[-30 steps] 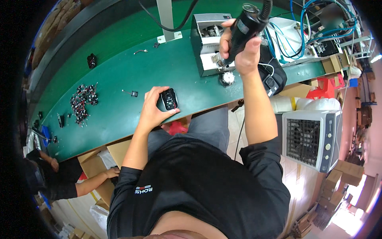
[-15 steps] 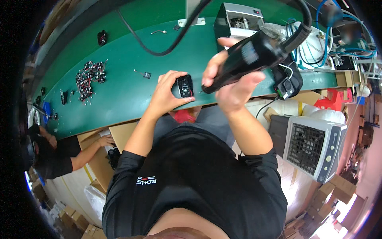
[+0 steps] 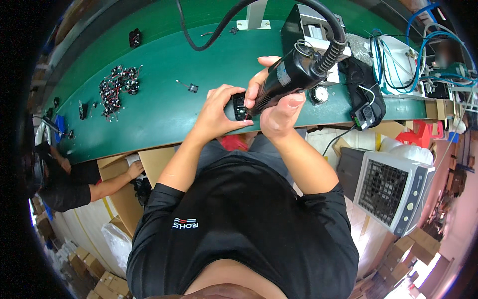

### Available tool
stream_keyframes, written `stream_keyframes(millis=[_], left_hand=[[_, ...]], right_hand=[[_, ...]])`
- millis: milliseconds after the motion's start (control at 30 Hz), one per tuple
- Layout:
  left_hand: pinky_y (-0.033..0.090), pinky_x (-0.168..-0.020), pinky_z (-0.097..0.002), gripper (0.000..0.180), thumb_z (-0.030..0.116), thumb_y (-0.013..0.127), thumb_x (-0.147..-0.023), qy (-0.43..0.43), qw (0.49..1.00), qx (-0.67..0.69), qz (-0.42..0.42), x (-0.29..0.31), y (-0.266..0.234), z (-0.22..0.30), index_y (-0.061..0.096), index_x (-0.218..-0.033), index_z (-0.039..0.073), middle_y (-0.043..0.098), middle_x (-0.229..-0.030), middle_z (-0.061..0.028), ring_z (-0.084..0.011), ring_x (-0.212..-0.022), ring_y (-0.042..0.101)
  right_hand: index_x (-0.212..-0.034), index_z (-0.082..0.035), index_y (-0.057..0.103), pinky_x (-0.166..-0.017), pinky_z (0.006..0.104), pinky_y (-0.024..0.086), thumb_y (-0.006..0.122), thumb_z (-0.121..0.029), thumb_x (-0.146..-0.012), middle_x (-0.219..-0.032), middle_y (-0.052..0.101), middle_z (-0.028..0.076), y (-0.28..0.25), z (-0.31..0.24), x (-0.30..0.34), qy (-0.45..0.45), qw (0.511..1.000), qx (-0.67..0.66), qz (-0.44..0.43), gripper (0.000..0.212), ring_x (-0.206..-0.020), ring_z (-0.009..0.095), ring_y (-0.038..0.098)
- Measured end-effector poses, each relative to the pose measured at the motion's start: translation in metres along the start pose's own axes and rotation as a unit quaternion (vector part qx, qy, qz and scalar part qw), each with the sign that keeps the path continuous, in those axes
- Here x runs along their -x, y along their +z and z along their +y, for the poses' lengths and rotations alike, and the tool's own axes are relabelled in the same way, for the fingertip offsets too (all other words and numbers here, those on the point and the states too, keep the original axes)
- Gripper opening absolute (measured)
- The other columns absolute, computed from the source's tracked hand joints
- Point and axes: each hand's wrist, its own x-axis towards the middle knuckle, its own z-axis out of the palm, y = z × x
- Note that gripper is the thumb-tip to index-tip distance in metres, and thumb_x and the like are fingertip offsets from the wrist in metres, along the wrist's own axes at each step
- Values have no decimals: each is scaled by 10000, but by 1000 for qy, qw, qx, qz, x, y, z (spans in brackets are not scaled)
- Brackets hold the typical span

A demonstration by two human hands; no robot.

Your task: Manually assemble small electronic components and use an electric screwdriver to fasten screws into a plastic housing.

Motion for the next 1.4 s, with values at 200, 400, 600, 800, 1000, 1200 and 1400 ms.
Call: stream_keyframes(millis=[200, 400, 600, 800, 1000, 1200, 1400], left_hand=[[414, -901, -374, 745, 344, 932, -545, 4, 1000, -1, 17, 0, 2, 0, 629, -1173, 82, 653, -1063, -65, -263, -1003, 619], [441, -895, -363, 716, 379, 936, -537, -13, 999, 5, 34, -3, 0, 3, 666, -1128, 77, 677, -1013, -61, -252, -951, 644], [439, -897, -366, 714, 388, 932, -537, -23, 1000, -4, 18, -5, -4, 4, 668, -1123, 76, 673, -1004, -59, -254, -955, 642], [410, -935, -390, 703, 334, 917, -579, -3, 1000, -2, -13, -4, 0, -2, 628, -1165, 75, 633, -1073, -73, -284, -1026, 595], [437, -1011, -375, 709, 207, 895, -639, -28, 993, 107, -32, 0, -28, 3, 565, -1248, 55, 558, -1210, -127, -285, -1179, 544], [438, -1023, -396, 677, 199, 857, -677, -40, 988, -149, 16, -87, -104, -66, 541, -1236, -15, 547, -1181, -205, -357, -1140, 550], [427, -1011, -502, 747, 266, 841, -729, -167, 932, -310, 83, -174, -132, -182, 502, -1376, 110, 516, -1383, -107, -317, -1290, 503]], right_hand=[[-1220, -8, 477, -512, 292, 490, 371, -901, -772, -698, 541, 66, -2, 1, 3, 15, 1000, 12, 1, 1005, -522, 138, 532], [-1156, 34, 491, -496, 233, 446, 514, -885, -705, -702, 579, 66, 1, 5, 5, 34, 998, -50, -2, 1025, -543, 113, 539], [-1170, 59, 505, -506, 230, 453, 571, -806, -769, -726, 582, 78, 3, 14, 0, 34, 995, -83, -38, 956, -557, 108, 539], [-1277, -20, 480, -495, 272, 451, 405, -832, -840, -684, 525, 42, 6, -7, -24, 43, 998, 15, -38, 925, -515, 130, 505], [-1215, -64, 506, -522, 327, 430, 249, -737, -963, -707, 495, 44, -16, -73, -64, 73, 974, -183, 112, 763, -558, 152, 470], [-1182, -83, 524, -529, 318, 430, 264, -737, -961, -711, 497, 37, -33, -68, -65, 96, 960, -228, 129, 738, -574, 146, 476], [-1209, -89, 526, -504, 317, 421, 290, -731, -961, -696, 477, 33, -38, -60, -57, 129, 944, -272, 132, 727, -552, 141, 464]])
